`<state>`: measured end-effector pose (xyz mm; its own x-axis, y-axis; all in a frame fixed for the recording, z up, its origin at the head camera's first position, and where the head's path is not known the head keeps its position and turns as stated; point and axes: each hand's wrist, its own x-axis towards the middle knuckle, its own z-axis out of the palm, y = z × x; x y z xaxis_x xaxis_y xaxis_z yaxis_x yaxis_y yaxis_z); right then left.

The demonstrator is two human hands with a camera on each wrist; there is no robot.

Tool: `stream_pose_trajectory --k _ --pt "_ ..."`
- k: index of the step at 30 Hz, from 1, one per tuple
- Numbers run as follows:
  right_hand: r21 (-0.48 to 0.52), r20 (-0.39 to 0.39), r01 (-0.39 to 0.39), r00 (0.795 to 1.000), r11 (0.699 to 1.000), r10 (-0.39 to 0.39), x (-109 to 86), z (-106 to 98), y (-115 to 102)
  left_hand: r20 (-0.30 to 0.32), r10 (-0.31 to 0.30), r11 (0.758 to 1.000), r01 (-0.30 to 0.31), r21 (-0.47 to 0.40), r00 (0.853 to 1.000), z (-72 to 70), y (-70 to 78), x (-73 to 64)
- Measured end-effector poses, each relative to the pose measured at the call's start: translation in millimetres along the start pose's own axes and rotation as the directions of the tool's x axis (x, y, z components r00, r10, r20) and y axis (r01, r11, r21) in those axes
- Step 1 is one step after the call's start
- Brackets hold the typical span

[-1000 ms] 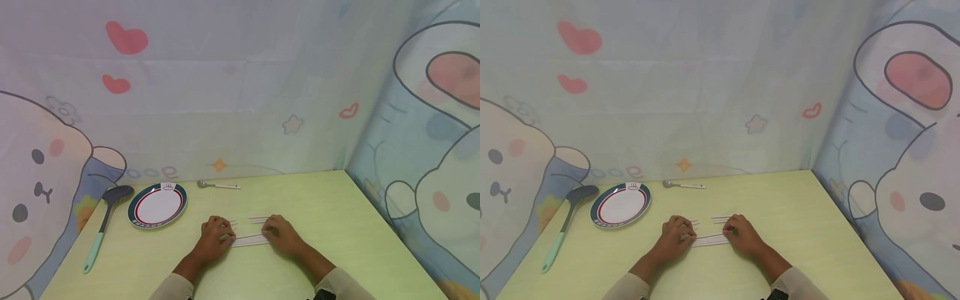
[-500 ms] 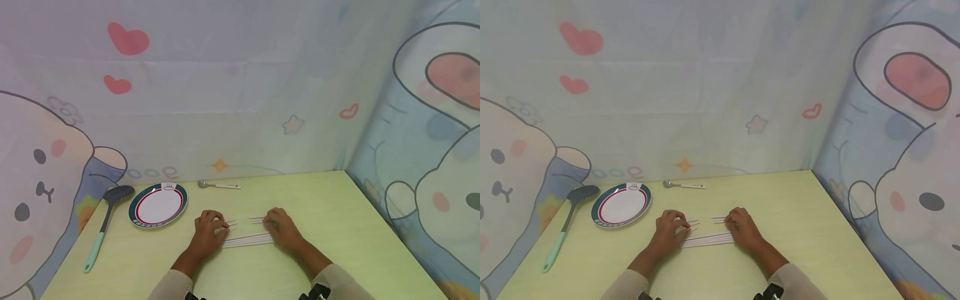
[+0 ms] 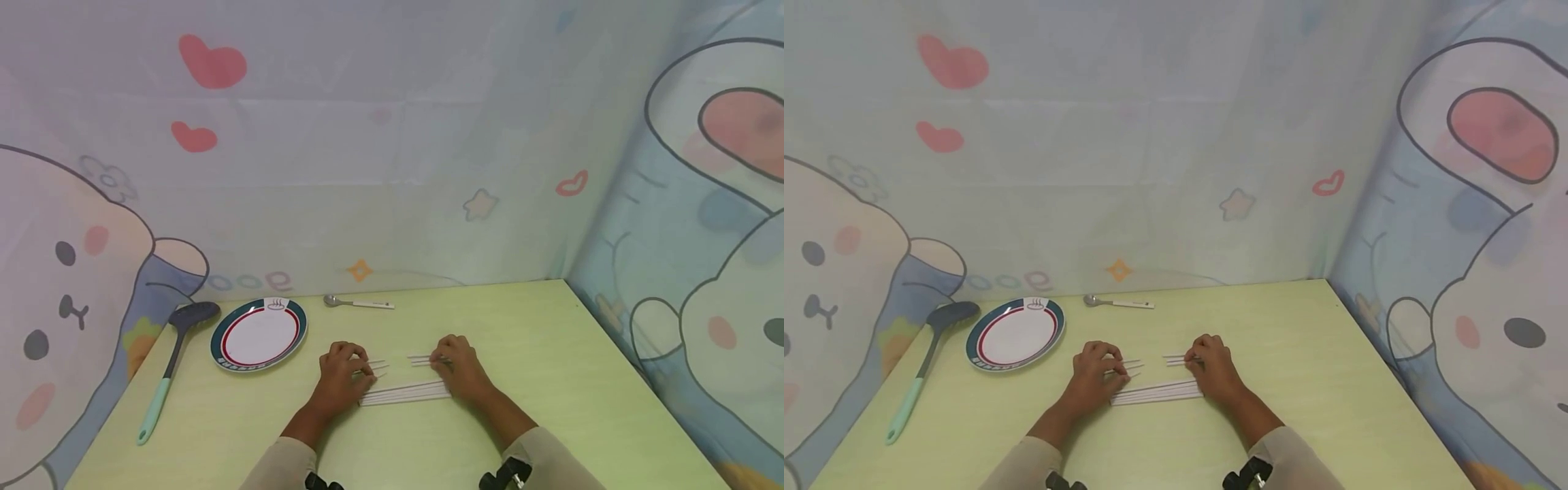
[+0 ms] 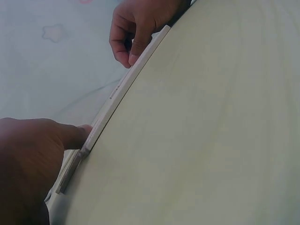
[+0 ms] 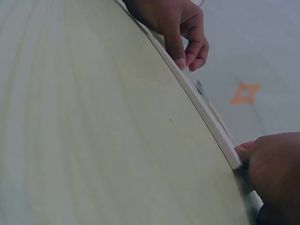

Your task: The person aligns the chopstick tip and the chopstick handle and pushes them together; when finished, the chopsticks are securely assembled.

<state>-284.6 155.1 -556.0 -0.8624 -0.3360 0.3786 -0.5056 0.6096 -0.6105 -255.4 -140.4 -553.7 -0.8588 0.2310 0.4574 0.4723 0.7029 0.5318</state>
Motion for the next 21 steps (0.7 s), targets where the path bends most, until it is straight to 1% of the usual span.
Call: stream_pose_trajectory --k 3,7,10,14,16,18,21 --pt "-0.001 0.015 -0.019 1.0 1.0 0.019 1.2 0 0 0.013 -0.011 1.0 0.011 0.003 1.0 -0.1 0.7 1.2" --pt "0.001 0.045 -0.055 0.998 0.999 0.054 2.3 0 1 0.026 -0.003 1.0 0.003 0.011 1.0 -0.3 2.1 1.5" --pt "0.0 0.056 -0.068 0.996 0.998 0.068 2.1 0 3 0.006 0.046 0.999 -0.046 0.023 0.999 -0.6 3.0 0.9" --pt "-0.021 0.038 -0.034 0.999 0.999 0.034 1.2 2 4 -0.009 0.105 0.994 -0.105 0.028 0.994 -2.3 5.3 -1.3" --pt "-0.015 0.028 -0.02 0.999 1.0 0.021 0.7 3 4 0.003 0.114 0.993 -0.114 0.024 0.994 -3.6 7.1 -2.2" --pt "-0.002 0.024 -0.026 0.999 1.0 0.026 -0.3 4 1 0.016 0.119 0.992 -0.119 0.027 0.993 -5.0 8.7 -2.6" --pt "0.024 0.026 -0.036 0.999 0.999 0.035 -2.3 3 -6 0.03 0.099 0.994 -0.1 0.034 0.995 -6.7 11.1 -3.0"
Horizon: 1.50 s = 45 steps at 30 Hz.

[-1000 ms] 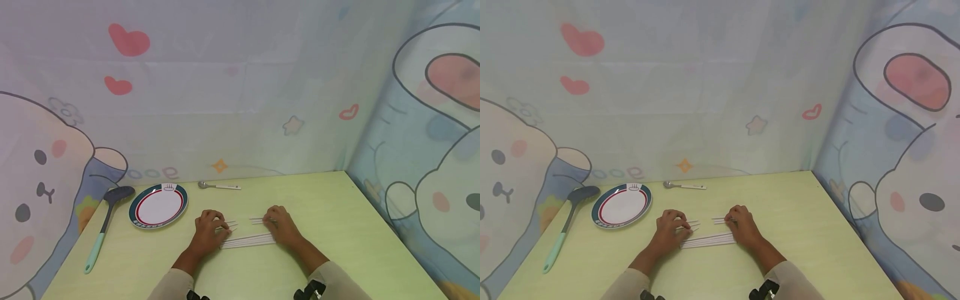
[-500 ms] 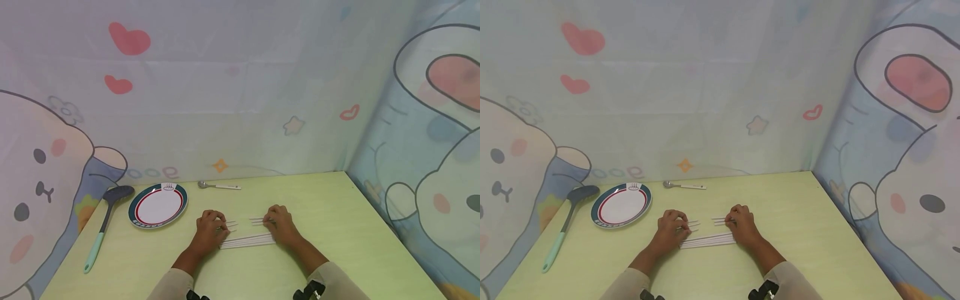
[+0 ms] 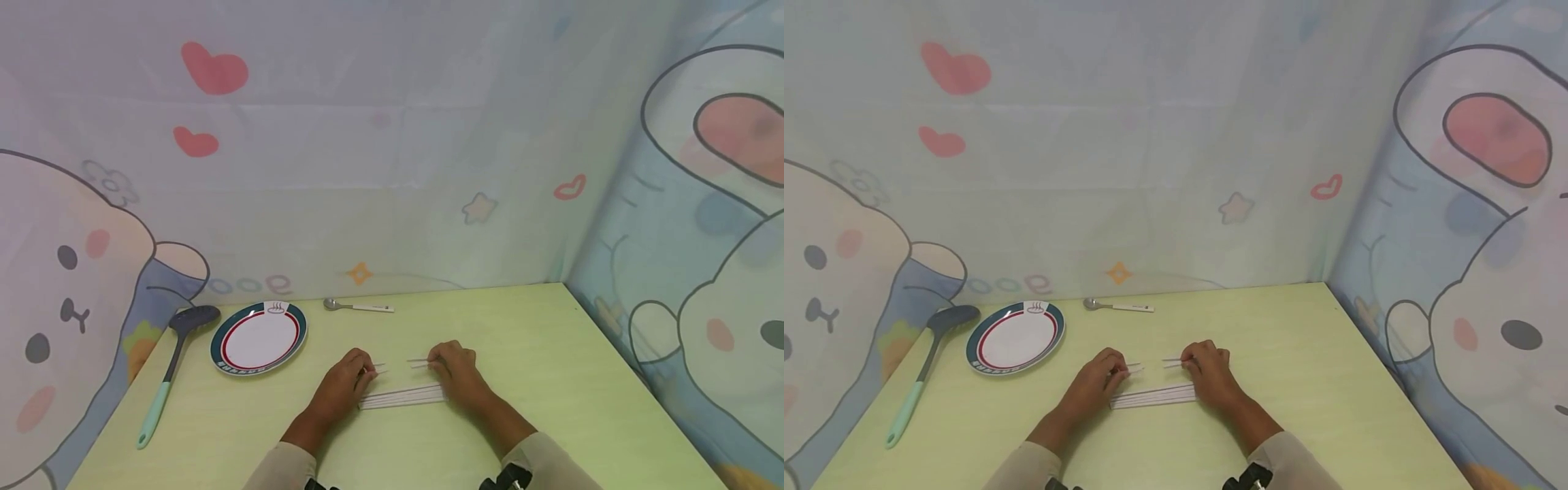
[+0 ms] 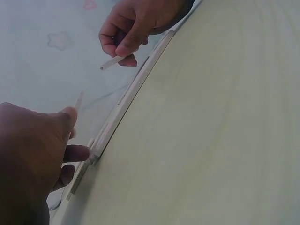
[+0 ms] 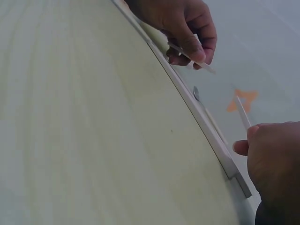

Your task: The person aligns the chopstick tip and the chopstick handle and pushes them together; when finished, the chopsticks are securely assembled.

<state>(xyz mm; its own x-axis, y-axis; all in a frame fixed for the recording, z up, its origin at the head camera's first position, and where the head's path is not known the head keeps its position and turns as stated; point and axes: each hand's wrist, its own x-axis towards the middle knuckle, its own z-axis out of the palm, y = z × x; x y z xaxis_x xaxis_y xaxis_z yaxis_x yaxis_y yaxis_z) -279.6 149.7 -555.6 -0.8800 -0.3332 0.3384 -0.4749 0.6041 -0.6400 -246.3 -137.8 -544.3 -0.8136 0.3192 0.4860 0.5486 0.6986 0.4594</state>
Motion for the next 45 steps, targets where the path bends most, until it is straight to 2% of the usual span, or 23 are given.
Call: stream_pose_trajectory --k 4,6,10,14,20,26,30,34,38,42,45 --pt "-0.037 0.008 0.015 1.0 0.999 -0.015 -3.6 1 -11 0.013 -0.033 0.999 0.032 0.023 0.999 -0.4 1.7 -1.1" --pt "-0.051 0.012 0.026 1.0 0.998 -0.025 -4.9 2 -15 0.016 -0.025 0.999 0.025 0.026 1.0 0.2 1.7 -1.4" --pt "-0.048 0.019 0.048 0.999 0.998 -0.047 -6.8 3 -21 0.008 0.048 0.999 -0.048 -0.007 0.999 1.4 1.2 -1.3" --pt "-0.036 0.018 0.107 0.994 0.994 -0.107 -8.1 5 -21 -0.018 0.136 0.989 -0.136 -0.053 0.991 1.8 1.8 -0.5" --pt "-0.031 0.024 0.169 0.985 0.985 -0.168 -9.3 8 -21 -0.036 0.18 0.978 -0.183 -0.099 0.983 1.2 4.0 -0.1" --pt "-0.037 0.026 0.191 0.981 0.981 -0.19 -10.0 8 -25 -0.032 0.182 0.976 -0.185 -0.116 0.983 1.2 3.5 -0.5" --pt "-0.031 0.031 0.2 0.98 0.979 -0.199 -9.7 7 -26 -0.005 0.162 0.979 -0.161 -0.121 0.987 -0.3 5.1 -1.0" --pt "0.003 0.035 0.233 0.972 0.972 -0.233 -9.0 7 -26 0.017 0.134 0.989 -0.133 -0.062 0.991 -1.9 7.6 -1.3" --pt "0.03 0.018 0.309 0.951 0.95 -0.31 -8.3 9 -25 0.019 0.137 0.99 -0.138 0.019 0.99 -2.8 8.9 -1.1" --pt "0.078 -0.039 0.358 0.933 0.93 -0.356 -7.6 11 -22 0.034 0.138 0.99 -0.138 -0.017 0.99 -2.8 8.9 -0.4" --pt "0.167 -0.056 0.346 0.938 0.923 -0.342 -7.2 11 -20 0.037 0.142 0.985 -0.138 -0.105 0.989 -2.4 8.2 0.5"
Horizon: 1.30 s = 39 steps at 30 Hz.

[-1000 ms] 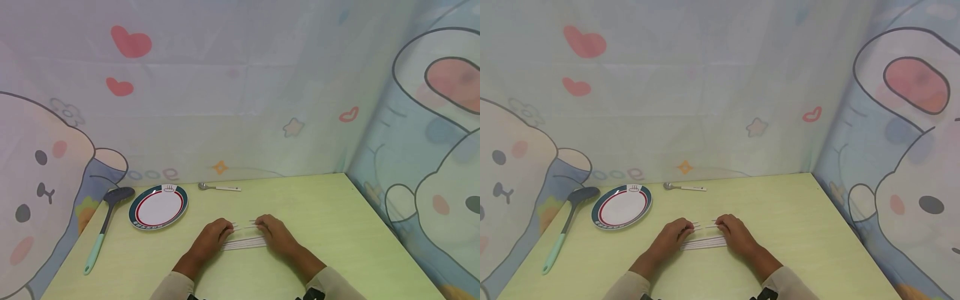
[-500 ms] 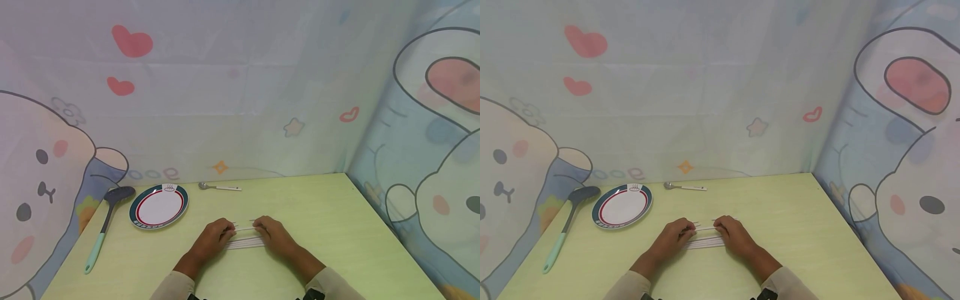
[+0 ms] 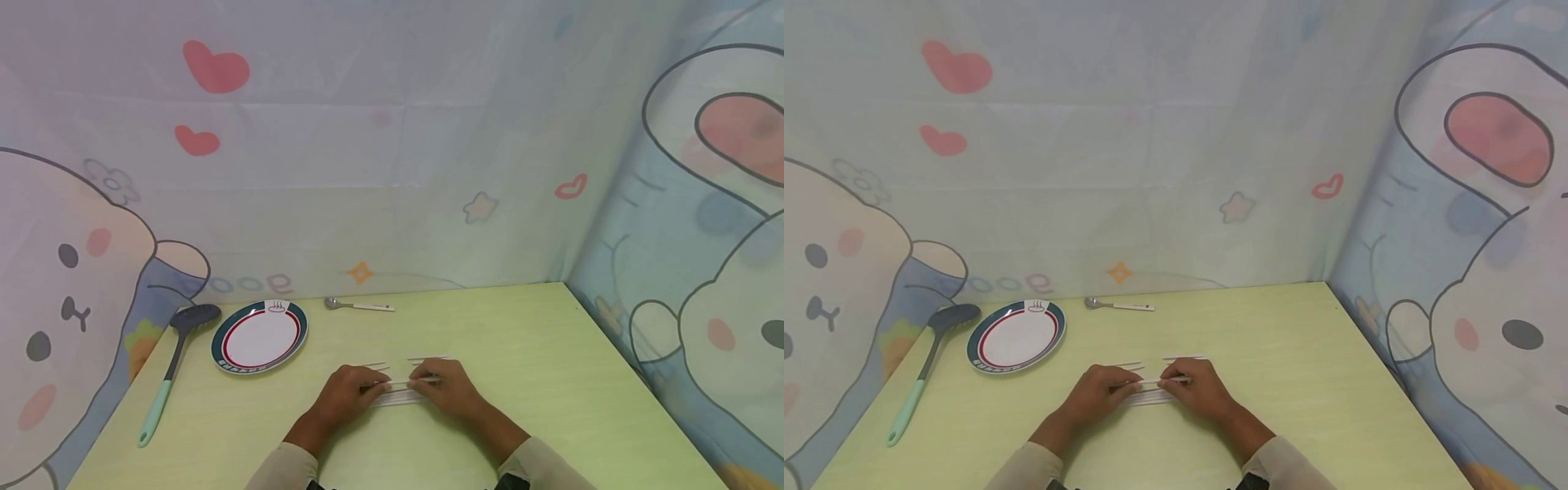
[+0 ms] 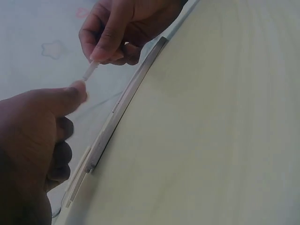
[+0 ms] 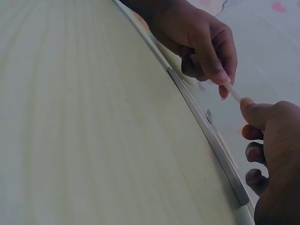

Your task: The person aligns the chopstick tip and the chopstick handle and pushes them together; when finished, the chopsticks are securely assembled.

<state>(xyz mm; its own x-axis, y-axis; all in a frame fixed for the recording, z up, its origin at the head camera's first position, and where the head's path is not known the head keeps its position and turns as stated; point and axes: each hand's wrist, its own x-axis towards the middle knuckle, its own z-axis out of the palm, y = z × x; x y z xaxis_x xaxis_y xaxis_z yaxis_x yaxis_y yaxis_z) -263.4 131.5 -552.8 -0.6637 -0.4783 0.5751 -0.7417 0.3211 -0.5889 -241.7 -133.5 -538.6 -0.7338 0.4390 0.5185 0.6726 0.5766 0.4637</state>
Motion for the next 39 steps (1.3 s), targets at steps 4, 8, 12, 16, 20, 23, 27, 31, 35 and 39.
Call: stream_pose_trajectory --k 4,8,12,16,20,23,27,31,35,39 --pt "0.11 0.027 -0.053 0.998 0.992 0.05 -0.2 -1 -1 0.001 0.01 0.987 -0.009 -0.163 1.0 0.4 -1.5 0.0" --pt "0.189 0.06 -0.089 0.995 0.978 0.079 -0.4 -1 -2 -0.002 0.009 0.963 -0.009 -0.268 1.0 2.4 -1.8 -0.6" --pt "0.236 0.085 -0.143 0.988 0.961 0.126 0.8 -2 -9 -0.026 0.048 0.96 -0.053 -0.275 0.999 4.5 2.6 1.0" --pt "0.245 0.095 -0.195 0.98 0.95 0.177 2.8 -4 -17 -0.049 0.062 0.959 -0.073 -0.274 0.997 4.9 9.1 3.7" --pt "0.249 0.093 -0.217 0.975 0.944 0.199 4.7 -5 -21 -0.075 0.067 0.961 -0.084 -0.263 0.995 6.1 12.8 5.2" --pt "0.256 0.095 -0.223 0.974 0.941 0.205 5.2 -5 -21 -0.082 0.075 0.963 -0.094 -0.252 0.994 6.8 13.2 5.1" --pt "0.217 0.097 -0.191 0.98 0.957 0.174 5.1 -6 -15 -0.078 0.066 0.977 -0.08 -0.197 0.995 7.7 9.5 2.9" --pt "0.072 0.035 -0.143 0.989 0.987 0.141 2.8 -10 -3 -0.093 0.022 0.992 -0.033 -0.121 0.995 8.0 2.0 -0.7" --pt "-0.065 -0.038 -0.122 0.992 0.99 0.119 -2.1 -13 11 -0.112 0.02 0.999 -0.024 -0.041 0.994 8.3 -4.8 -2.8" --pt "-0.112 -0.025 -0.08 0.997 0.991 0.078 -4.8 -14 20 -0.13 0.045 0.999 -0.043 0.02 0.99 9.1 -8.2 -3.6"
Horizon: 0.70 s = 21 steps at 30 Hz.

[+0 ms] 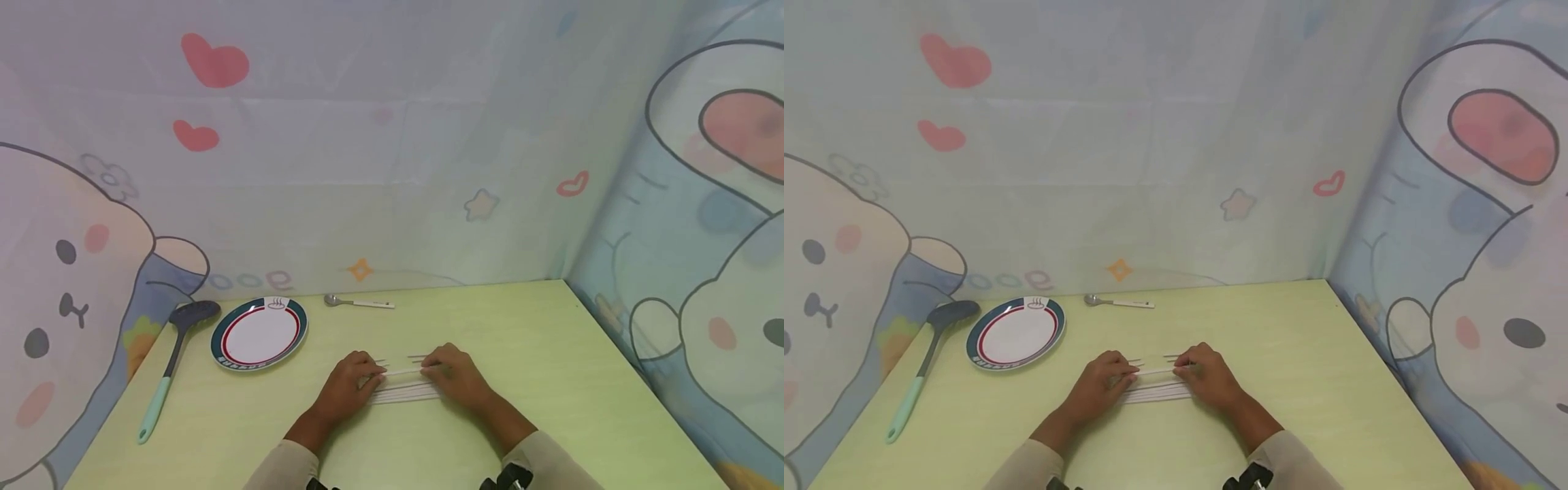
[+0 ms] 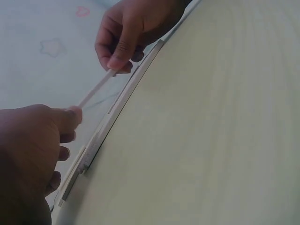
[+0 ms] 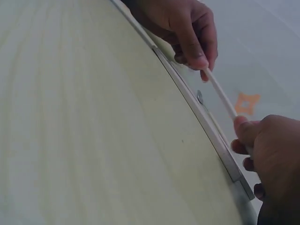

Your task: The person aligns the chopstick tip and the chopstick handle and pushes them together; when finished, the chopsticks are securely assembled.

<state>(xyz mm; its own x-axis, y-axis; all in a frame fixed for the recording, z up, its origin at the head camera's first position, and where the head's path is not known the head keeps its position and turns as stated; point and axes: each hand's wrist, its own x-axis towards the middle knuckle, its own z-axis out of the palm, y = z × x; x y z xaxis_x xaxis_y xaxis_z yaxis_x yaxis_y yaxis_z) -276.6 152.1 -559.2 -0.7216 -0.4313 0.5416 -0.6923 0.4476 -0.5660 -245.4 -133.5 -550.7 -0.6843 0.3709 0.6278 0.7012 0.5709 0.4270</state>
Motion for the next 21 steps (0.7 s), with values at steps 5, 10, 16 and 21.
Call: stream_pose_trajectory --k 5,10,16,21 --pt "-0.02 0.033 0.022 0.999 1.0 -0.021 -0.7 -1.1 2.1 -0.005 0.007 0.998 -0.006 0.055 1.0 -0.4 1.2 1.4" --pt "-0.021 0.025 0.032 0.999 0.999 -0.031 -1.1 -0.7 3.3 0.023 -0.007 0.998 0.006 0.065 1.0 -0.3 2.3 3.3" --pt "0.0 0.006 0.035 0.999 0.999 -0.035 -4.0 0.0 8.1 0.038 -0.081 0.996 0.079 0.051 0.996 2.0 3.0 2.5" --pt "0.013 0.028 0.015 1.0 1.0 -0.015 -6.6 -2.3 9.7 0.031 -0.104 0.994 0.103 0.041 0.994 3.7 2.8 -1.1"
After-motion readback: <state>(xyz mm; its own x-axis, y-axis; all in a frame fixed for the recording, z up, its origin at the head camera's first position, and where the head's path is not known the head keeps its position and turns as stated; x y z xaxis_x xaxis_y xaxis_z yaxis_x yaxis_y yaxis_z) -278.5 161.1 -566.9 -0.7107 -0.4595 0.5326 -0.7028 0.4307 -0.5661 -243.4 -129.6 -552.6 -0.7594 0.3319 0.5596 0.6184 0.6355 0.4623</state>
